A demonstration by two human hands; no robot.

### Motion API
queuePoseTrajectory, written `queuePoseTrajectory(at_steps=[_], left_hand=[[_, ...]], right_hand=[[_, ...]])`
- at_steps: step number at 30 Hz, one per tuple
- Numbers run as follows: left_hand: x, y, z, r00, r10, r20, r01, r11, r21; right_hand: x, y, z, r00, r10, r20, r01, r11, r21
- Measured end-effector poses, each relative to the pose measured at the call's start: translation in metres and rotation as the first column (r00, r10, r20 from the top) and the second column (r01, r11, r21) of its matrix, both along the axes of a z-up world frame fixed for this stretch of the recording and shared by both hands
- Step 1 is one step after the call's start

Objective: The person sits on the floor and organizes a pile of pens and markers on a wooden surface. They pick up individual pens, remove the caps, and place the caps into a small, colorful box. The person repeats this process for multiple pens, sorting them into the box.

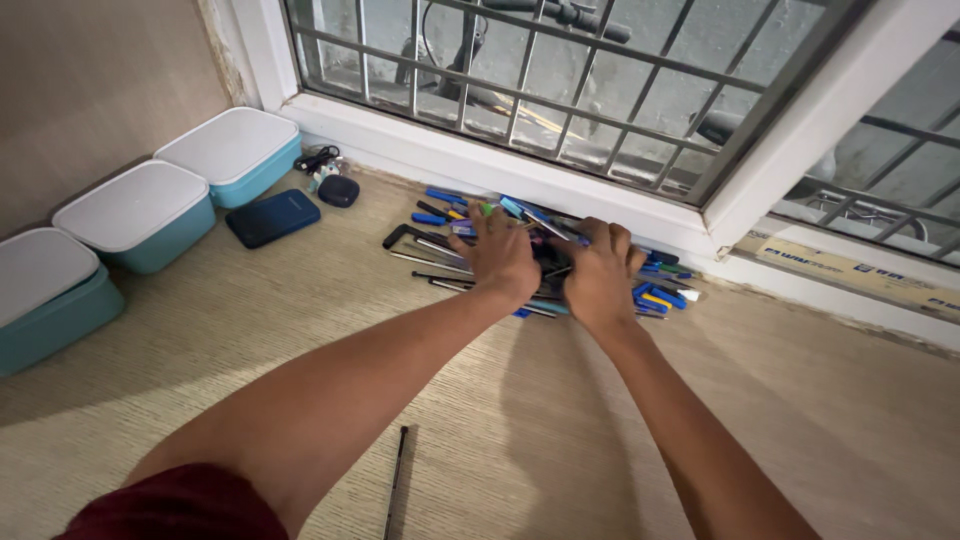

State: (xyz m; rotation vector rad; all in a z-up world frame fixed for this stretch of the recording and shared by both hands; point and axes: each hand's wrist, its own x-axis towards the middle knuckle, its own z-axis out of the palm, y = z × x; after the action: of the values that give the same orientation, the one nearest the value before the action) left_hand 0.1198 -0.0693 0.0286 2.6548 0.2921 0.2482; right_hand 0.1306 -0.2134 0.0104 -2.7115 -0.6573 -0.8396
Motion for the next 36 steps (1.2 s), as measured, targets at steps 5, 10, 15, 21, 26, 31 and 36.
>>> queuePoseTrajectory(at_steps=[5, 10, 15, 21, 26, 31, 36], left_hand=[[-0.001, 0.007, 0.005, 1.000, -0.004, 0.024, 0.002, 0.998, 0.062], [-0.018, 0.008, 0.015, 0.984, 0.056, 0.167, -0.031, 0.989, -0.146], [-0.026, 0.010, 0.014, 0.981, 0.067, 0.181, 0.041, 0.843, -0.536], [-0.018, 0.034, -0.008, 0.902, -0.090, 0.423, 0.422, 0.394, -0.816], [-0.065, 0.069, 0.025, 0.922, -0.130, 0.366, 0.387, 0.395, -0.834], [-0.115, 0.092, 0.055, 0.956, -0.123, 0.266, 0.292, 0.476, -0.830], [-0.150, 0.129, 0.046, 0.851, -0.206, 0.483, 0.525, 0.360, -0.771]], right_hand=[[-0.013, 0.002, 0.017, 0.999, 0.020, 0.041, -0.027, 0.983, 0.180], [-0.023, 0.008, 0.041, 0.966, 0.252, -0.054, -0.196, 0.854, 0.482], [-0.031, 0.013, 0.059, 0.885, 0.431, -0.175, -0.244, 0.750, 0.614], [-0.066, 0.028, 0.081, 0.895, 0.417, -0.159, -0.262, 0.779, 0.569], [-0.108, 0.051, 0.104, 0.923, 0.385, -0.021, -0.337, 0.832, 0.442], [-0.147, 0.076, 0.118, 0.900, 0.427, -0.089, -0.354, 0.833, 0.426], [-0.182, 0.105, 0.129, 0.861, 0.509, 0.000, -0.494, 0.836, 0.240]])
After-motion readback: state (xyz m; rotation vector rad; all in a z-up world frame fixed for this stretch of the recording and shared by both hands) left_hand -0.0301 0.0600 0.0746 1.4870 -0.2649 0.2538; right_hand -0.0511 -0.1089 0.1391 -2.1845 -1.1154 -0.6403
